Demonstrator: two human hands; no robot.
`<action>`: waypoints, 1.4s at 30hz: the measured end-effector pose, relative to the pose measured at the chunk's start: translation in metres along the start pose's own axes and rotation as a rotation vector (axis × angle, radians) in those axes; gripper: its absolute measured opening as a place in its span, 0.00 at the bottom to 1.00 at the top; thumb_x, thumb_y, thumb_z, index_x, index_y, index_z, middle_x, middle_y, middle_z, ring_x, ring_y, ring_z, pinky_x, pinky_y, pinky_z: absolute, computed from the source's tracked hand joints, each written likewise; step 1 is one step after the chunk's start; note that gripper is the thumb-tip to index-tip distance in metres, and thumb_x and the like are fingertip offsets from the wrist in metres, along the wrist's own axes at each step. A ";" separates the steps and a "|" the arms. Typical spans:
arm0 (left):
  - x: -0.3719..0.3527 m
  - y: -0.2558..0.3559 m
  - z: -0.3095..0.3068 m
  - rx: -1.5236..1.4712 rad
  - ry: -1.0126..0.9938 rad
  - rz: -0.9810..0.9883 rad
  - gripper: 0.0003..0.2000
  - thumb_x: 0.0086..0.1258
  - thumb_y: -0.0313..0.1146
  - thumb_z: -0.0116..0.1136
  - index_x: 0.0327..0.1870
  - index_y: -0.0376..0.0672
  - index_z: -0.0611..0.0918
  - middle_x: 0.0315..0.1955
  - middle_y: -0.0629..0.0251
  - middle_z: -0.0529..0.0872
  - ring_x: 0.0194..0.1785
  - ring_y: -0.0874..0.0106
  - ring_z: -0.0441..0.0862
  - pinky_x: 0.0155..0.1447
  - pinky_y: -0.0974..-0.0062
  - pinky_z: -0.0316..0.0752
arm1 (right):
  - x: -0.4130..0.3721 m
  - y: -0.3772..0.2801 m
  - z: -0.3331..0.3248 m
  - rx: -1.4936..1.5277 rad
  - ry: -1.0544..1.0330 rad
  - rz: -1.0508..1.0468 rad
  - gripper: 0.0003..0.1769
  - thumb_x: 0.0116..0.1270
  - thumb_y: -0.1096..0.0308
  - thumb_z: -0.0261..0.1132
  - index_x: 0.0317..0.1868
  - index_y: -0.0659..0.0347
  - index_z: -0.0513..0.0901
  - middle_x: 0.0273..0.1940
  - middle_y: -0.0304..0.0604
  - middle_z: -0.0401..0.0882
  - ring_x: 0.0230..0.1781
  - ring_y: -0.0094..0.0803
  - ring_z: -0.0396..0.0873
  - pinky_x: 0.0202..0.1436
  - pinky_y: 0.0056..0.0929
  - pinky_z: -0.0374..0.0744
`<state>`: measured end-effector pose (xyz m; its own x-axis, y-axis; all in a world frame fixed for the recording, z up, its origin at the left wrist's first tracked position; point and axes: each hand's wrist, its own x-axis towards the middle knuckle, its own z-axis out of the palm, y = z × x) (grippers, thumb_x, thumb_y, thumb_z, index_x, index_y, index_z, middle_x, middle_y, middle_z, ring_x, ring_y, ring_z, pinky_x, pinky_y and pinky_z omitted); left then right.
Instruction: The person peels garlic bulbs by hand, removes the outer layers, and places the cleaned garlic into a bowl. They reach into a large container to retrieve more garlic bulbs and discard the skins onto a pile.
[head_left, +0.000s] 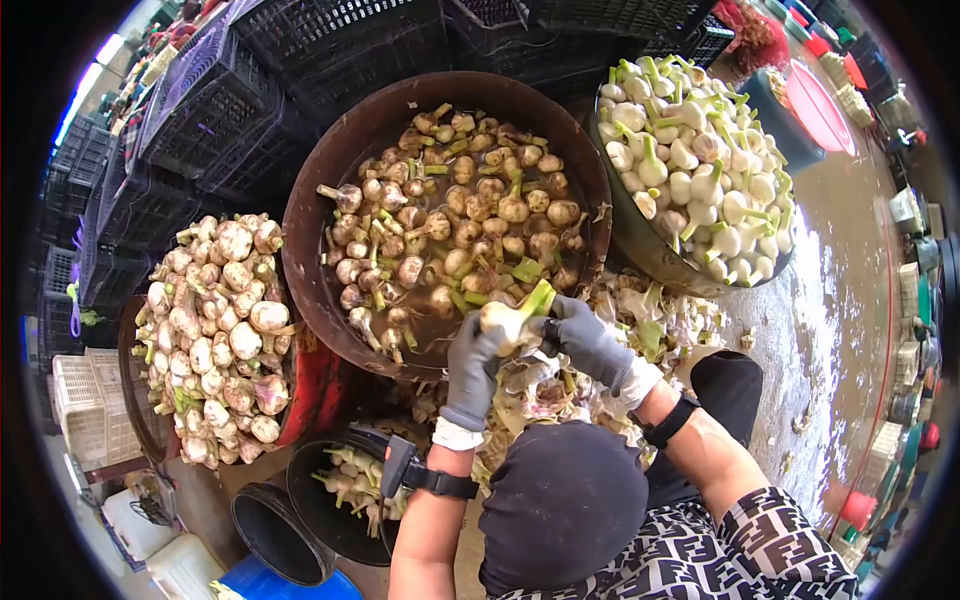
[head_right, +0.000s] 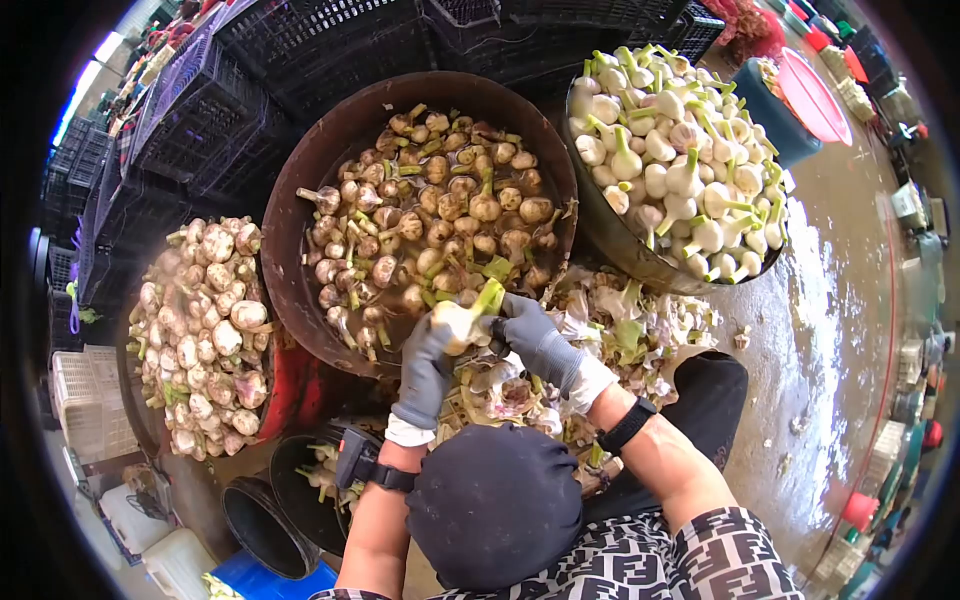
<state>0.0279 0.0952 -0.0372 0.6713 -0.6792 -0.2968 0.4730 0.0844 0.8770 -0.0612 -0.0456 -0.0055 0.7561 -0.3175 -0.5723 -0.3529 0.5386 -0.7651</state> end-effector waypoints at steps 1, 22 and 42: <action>-0.001 0.004 0.002 -0.001 0.002 -0.002 0.17 0.64 0.40 0.55 0.48 0.37 0.74 0.38 0.62 0.80 0.41 0.72 0.78 0.46 0.78 0.74 | -0.002 -0.002 0.000 -0.080 -0.042 -0.023 0.09 0.63 0.70 0.60 0.41 0.64 0.75 0.26 0.31 0.74 0.23 0.17 0.70 0.28 0.16 0.70; 0.019 0.023 -0.008 0.766 0.097 0.440 0.14 0.59 0.28 0.56 0.47 0.39 0.77 0.45 0.58 0.78 0.43 0.71 0.79 0.44 0.78 0.73 | -0.005 -0.004 -0.025 -0.334 -0.117 -0.408 0.05 0.63 0.74 0.57 0.37 0.66 0.77 0.29 0.32 0.76 0.23 0.19 0.66 0.27 0.22 0.68; 0.004 0.028 0.019 0.875 0.095 0.481 0.12 0.51 0.25 0.64 0.38 0.37 0.80 0.35 0.58 0.82 0.39 0.67 0.80 0.44 0.76 0.73 | -0.007 -0.019 -0.010 -1.173 0.196 -0.489 0.13 0.54 0.61 0.65 0.41 0.53 0.81 0.35 0.43 0.81 0.35 0.39 0.79 0.39 0.29 0.76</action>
<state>0.0329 0.0811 -0.0061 0.7418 -0.6496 0.1669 -0.4209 -0.2571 0.8699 -0.0652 -0.0620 0.0102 0.8856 -0.4494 -0.1167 -0.4102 -0.6395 -0.6502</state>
